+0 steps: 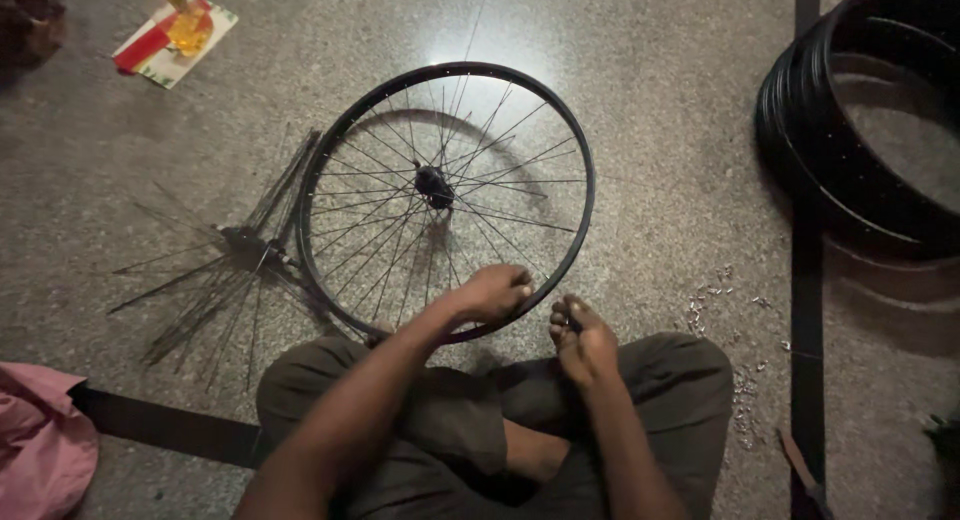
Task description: The person sits on the floor and installs bicycle spokes into a wheel rim, threading them through the rim holes and into the hub. They then secure each spoke with a nipple, tightening it by hand to build the wheel structure.
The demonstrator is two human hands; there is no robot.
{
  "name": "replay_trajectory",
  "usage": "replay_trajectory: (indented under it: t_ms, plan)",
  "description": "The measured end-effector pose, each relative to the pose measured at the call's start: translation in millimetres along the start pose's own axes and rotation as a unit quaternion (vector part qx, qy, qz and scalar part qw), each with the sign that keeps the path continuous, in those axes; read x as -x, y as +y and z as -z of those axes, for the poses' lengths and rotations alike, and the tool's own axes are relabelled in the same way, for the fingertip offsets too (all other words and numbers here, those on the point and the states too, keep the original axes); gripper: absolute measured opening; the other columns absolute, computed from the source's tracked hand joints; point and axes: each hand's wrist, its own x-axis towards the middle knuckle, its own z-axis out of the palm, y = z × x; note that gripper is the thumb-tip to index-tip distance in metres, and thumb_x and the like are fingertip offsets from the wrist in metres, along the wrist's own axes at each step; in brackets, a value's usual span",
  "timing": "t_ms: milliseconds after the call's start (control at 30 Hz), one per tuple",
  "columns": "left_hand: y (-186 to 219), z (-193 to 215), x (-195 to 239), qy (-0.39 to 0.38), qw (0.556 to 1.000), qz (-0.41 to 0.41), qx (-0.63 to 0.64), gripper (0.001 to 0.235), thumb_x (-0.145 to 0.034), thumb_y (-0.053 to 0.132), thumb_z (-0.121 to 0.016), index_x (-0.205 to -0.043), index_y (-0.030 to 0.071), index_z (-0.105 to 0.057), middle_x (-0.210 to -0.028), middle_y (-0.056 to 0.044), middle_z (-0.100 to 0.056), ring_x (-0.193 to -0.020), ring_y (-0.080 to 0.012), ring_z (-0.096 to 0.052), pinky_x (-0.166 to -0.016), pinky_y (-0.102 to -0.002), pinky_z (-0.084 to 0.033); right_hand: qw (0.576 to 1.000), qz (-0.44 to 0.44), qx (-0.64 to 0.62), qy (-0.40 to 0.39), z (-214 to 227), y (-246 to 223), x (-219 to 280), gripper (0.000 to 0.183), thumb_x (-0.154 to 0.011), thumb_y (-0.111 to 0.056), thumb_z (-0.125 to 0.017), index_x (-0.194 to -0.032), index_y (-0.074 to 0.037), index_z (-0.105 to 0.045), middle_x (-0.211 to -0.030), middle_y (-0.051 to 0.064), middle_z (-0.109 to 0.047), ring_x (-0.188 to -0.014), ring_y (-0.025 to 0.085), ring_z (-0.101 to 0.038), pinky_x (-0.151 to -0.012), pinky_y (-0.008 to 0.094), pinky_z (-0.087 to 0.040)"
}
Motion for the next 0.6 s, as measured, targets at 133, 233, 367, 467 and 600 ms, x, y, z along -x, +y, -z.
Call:
replay_trajectory:
  t_ms: [133,233,367,467,600]
  plan:
    - [6.9,-6.7,6.3,0.008,0.992,0.045,-0.114,0.05,-0.1,0.048,-0.047,-0.097,0.006,-0.074,-0.1,-0.023,-0.072,-0.099,-0.0447,-0.067,-0.088,-0.054,-0.051,0.995,0.093,0.033,0.035,-13.5,-8.4,-1.2,0.018,-0.097,-0.013,-0.062,-0.112,-0.003,-0.063,-0.092,0.009,-0.068,-0.077,0.019,-0.063,-0.068,0.031,-0.055]
    - [-1.9,5.1,7.1,-0.033,0.999,0.011,-0.018,0.044,-0.093,0.043,-0.052,-0.098,0.004,-0.072,-0.096,-0.023,-0.074,-0.093,-0.0422,-0.071,-0.083,-0.053,-0.055,0.978,0.16,0.121,0.051,-15.1,-5.5,-0.8,0.019,-0.096,-0.006,-0.07,-0.114,0.0,-0.068,-0.088,0.006,-0.065,-0.074,0.015,-0.062,-0.065,0.028,-0.052]
    - [6.9,-7.6,20.6,0.009,0.991,0.053,-0.122,0.045,-0.1,0.045,-0.05,-0.099,0.006,-0.074,-0.099,-0.024,-0.072,-0.098,-0.0459,-0.066,-0.09,-0.054,-0.05,0.972,0.178,0.145,0.054,-19.1,-2.3,-0.5,0.022,-0.091,-0.004,-0.074,-0.111,0.0,-0.069,-0.083,0.006,-0.066,-0.066,0.014,-0.058,-0.057,0.028,-0.047]
    - [3.8,-4.9,23.8,-0.04,0.99,0.087,-0.106,0.05,-0.1,0.05,-0.052,-0.098,0.005,-0.074,-0.099,-0.025,-0.072,-0.098,-0.045,-0.066,-0.089,-0.052,-0.051,0.978,0.17,0.114,0.04,-27.2,-6.5,1.0,0.019,-0.092,-0.005,-0.073,-0.109,0.0,-0.067,-0.085,0.006,-0.068,-0.065,0.013,-0.058,-0.055,0.027,-0.044]
    - [-16.8,3.8,35.1,-0.065,0.997,0.019,-0.023,0.037,-0.09,0.038,-0.058,-0.102,0.005,-0.07,-0.099,-0.022,-0.073,-0.095,-0.0413,-0.07,-0.085,-0.051,-0.054,0.985,0.151,0.082,0.02,-32.6,-6.9,7.3,0.016,-0.093,-0.006,-0.072,-0.107,0.002,-0.069,-0.083,0.006,-0.068,-0.063,0.012,-0.056,-0.052,0.026,-0.042]
